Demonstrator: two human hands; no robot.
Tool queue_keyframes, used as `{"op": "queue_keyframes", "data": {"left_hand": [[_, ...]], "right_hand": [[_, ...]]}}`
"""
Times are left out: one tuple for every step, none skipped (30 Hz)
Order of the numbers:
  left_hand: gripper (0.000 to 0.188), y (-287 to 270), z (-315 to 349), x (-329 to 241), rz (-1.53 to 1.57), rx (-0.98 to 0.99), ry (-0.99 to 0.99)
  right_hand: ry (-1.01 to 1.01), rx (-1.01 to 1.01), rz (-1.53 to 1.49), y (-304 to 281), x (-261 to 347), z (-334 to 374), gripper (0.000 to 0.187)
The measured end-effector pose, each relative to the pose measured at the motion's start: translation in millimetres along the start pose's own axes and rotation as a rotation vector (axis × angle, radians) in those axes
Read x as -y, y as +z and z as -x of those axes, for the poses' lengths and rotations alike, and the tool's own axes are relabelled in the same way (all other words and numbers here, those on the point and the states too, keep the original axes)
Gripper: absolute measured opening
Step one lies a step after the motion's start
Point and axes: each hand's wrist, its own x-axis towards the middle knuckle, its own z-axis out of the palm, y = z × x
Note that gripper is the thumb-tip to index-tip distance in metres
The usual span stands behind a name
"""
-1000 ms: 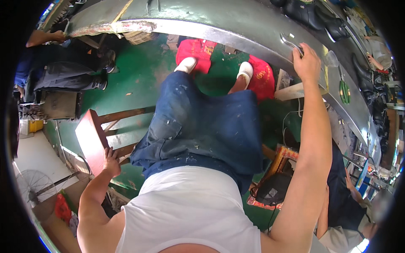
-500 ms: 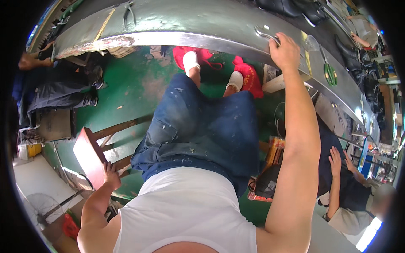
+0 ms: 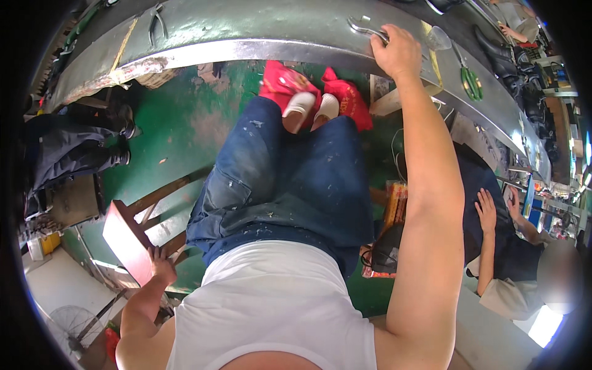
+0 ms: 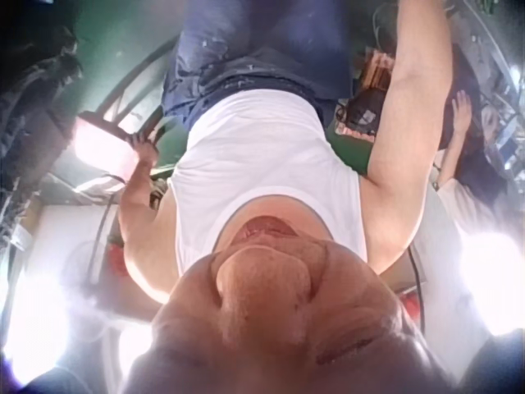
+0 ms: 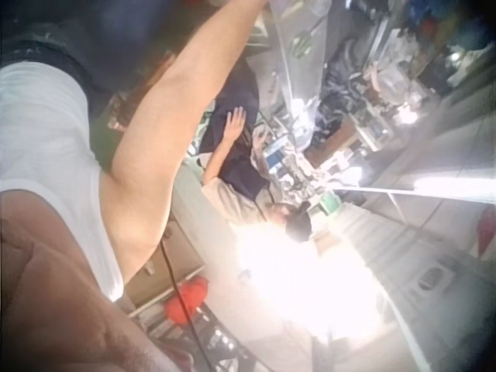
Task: Manufacturing shoes by trimming and assembling components on a production line.
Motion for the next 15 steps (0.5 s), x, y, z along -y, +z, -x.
{"op": "queue_keyframes", "data": {"left_hand": [[0.054,2.2,-0.7,0.4,-0.033,0.012,-0.013],[0.054,6.0,0.8,1.9,-0.030,0.014,-0.009],[0.054,7.1,0.4,3.7,-0.003,-0.010,-0.004],[0.053,6.6,0.4,4.2,0.024,-0.035,0.001],[0.053,4.3,1.1,3.6,0.023,-0.040,0.007],[0.052,0.8,2.9,3.3,0.021,-0.020,0.009],[0.052,-1.5,2.7,2.7,0.019,-0.001,0.011],[0.052,0.2,-0.7,3.5,0.014,-0.008,0.016],[0.051,6.1,-1.7,4.8,0.032,-0.018,0.009],[0.050,7.5,-3.9,6.4,0.046,-0.034,0.004],[0.049,8.7,-1.0,4.8,-0.007,-0.035,0.006],[0.049,14.6,-3.3,6.4,0.066,-0.067,0.019],[0.048,9.4,-2.9,5.5,0.040,-0.040,0.027],[0.048,1.7,-2.6,4.7,0.014,-0.012,0.034],[0.048,2.9,1.6,5.8,0.036,-0.014,0.042]], "right_hand": [[-0.003,0.004,0.002,-0.3,1.9,0.2,0.040],[-0.006,0.012,0.016,-0.1,4.1,0.7,0.040],[-0.007,0.017,0.035,-0.8,3.5,-0.1,0.040],[-0.006,0.016,0.042,-1.6,2.8,-0.7,0.040],[-0.006,0.011,0.030,-2.2,1.9,-1.1,0.040],[-0.004,0.005,0.017,-1.5,1.8,-0.6,0.039],[0.000,0.001,0.024,-0.8,1.4,-1.2,0.039],[-0.013,-0.010,0.018,0.1,0.9,-2.2,0.039],[-0.027,-0.017,0.012,0.0,1.3,-1.3,0.039],[-0.017,-0.022,0.024,0.1,1.3,-0.4,0.039],[-0.003,-0.010,0.012,1.8,2.5,1.7,0.039],[0.010,-0.003,0.001,2.7,2.3,0.7,0.040],[0.012,0.020,-0.001,3.7,1.7,1.8,0.041],[0.024,0.013,0.012,3.4,-1.0,0.6,0.041],[0.020,0.004,0.004,3.3,2.8,2.1,0.041]]}}
